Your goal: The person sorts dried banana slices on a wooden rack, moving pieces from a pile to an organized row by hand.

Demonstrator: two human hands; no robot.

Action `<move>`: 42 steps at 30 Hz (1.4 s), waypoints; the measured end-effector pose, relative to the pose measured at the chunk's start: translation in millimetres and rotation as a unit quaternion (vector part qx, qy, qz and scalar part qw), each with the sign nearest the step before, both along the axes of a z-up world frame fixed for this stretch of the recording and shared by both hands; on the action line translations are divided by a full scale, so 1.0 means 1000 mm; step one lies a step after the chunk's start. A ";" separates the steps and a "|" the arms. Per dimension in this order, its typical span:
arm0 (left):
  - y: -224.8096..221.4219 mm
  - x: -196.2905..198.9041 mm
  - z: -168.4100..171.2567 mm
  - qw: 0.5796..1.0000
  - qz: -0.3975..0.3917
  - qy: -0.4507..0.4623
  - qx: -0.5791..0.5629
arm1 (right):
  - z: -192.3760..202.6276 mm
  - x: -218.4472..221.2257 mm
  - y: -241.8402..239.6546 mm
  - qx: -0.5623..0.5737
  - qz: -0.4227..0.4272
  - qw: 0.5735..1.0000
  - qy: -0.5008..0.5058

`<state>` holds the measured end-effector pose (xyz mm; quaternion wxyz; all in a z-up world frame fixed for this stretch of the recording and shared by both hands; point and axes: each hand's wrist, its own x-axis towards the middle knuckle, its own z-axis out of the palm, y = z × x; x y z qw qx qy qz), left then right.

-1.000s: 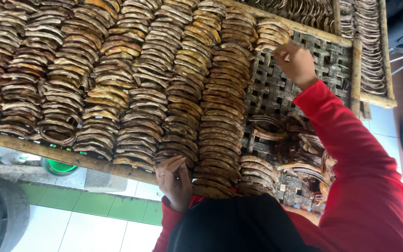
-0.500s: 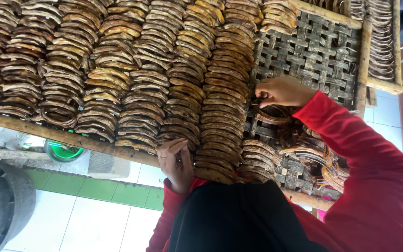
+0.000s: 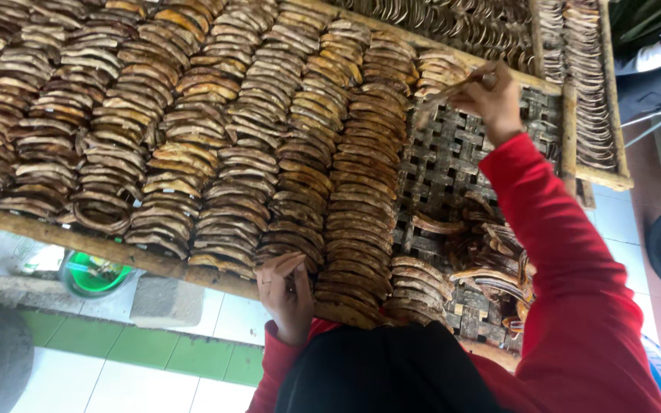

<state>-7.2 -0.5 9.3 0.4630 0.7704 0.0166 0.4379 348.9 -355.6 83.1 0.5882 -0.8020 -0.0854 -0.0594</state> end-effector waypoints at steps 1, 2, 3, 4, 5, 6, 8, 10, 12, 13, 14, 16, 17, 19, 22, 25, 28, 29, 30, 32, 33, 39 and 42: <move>0.000 0.000 0.000 1.000 -0.002 -0.006 0.000 | -0.017 0.010 -0.002 0.061 -0.022 0.998 0.018; 0.001 -0.001 0.000 1.000 -0.003 -0.010 0.000 | -0.039 0.021 -0.004 0.123 -0.043 0.991 0.038; 0.002 -0.001 -0.001 1.000 -0.005 -0.012 0.001 | -0.062 0.031 -0.012 0.154 -0.058 0.985 0.046; 0.001 -0.001 -0.001 1.000 0.000 -0.010 0.008 | -0.083 0.042 -0.022 0.184 -0.069 0.979 0.054; 0.002 0.000 -0.002 1.000 0.005 -0.008 0.014 | -0.102 0.047 -0.029 0.260 -0.074 0.959 0.080; 0.003 0.001 -0.002 1.000 0.007 -0.010 0.013 | -0.114 0.052 -0.038 0.332 -0.078 0.934 0.108; 0.003 0.002 -0.003 1.000 0.008 -0.001 0.017 | -0.135 0.060 -0.052 0.388 -0.077 0.913 0.099; 0.003 0.004 -0.003 1.000 0.010 0.005 0.015 | -0.148 0.068 -0.060 0.444 -0.079 0.888 0.093; 0.002 0.004 -0.002 1.000 0.006 0.013 0.016 | -0.153 0.074 -0.066 0.415 -0.097 0.899 0.098; 0.001 0.003 -0.001 1.000 0.007 0.007 0.015 | -0.156 0.074 -0.068 0.415 -0.102 0.898 0.101; 0.001 0.005 0.000 1.000 0.009 -0.003 0.013 | -0.156 0.077 -0.069 0.395 -0.099 0.905 0.122; 0.000 0.006 0.001 1.000 0.008 0.000 0.011 | -0.153 0.081 -0.070 0.375 -0.096 0.910 0.146; 0.000 0.004 0.001 1.000 0.010 0.001 0.008 | -0.150 0.082 -0.071 0.388 -0.092 0.904 0.157; -0.001 0.001 0.000 1.000 0.011 0.007 0.010 | -0.149 0.077 -0.070 0.402 -0.088 0.896 0.166; 0.000 0.004 0.001 1.000 0.016 -0.004 0.013 | -0.136 0.073 -0.060 0.323 -0.103 0.928 0.153; 0.000 0.005 -0.002 1.000 0.019 -0.008 0.013 | -0.128 0.063 -0.056 0.324 -0.107 0.925 0.166; 0.002 0.003 -0.004 1.000 0.018 -0.008 0.011 | -0.123 0.060 -0.057 0.273 -0.162 0.939 0.130; 0.002 0.003 -0.004 1.000 0.013 -0.009 0.010 | -0.122 0.060 -0.061 0.309 -0.133 0.932 0.137; 0.002 0.003 -0.004 1.000 0.013 -0.009 0.010 | -0.123 0.060 -0.063 0.345 -0.105 0.922 0.141; 0.002 0.003 -0.004 1.000 0.014 -0.018 0.008 | -0.124 0.063 -0.054 0.370 -0.114 0.907 0.168; 0.001 0.003 -0.004 1.000 0.013 -0.019 0.008 | -0.125 0.064 -0.050 0.394 -0.123 0.890 0.194; 0.002 0.004 -0.003 1.000 0.005 -0.026 0.008 | -0.130 0.058 -0.037 0.209 -0.141 0.957 0.143; 0.002 0.004 -0.006 1.000 0.010 -0.020 0.006 | -0.127 0.060 -0.040 -0.279 -0.191 0.933 -0.125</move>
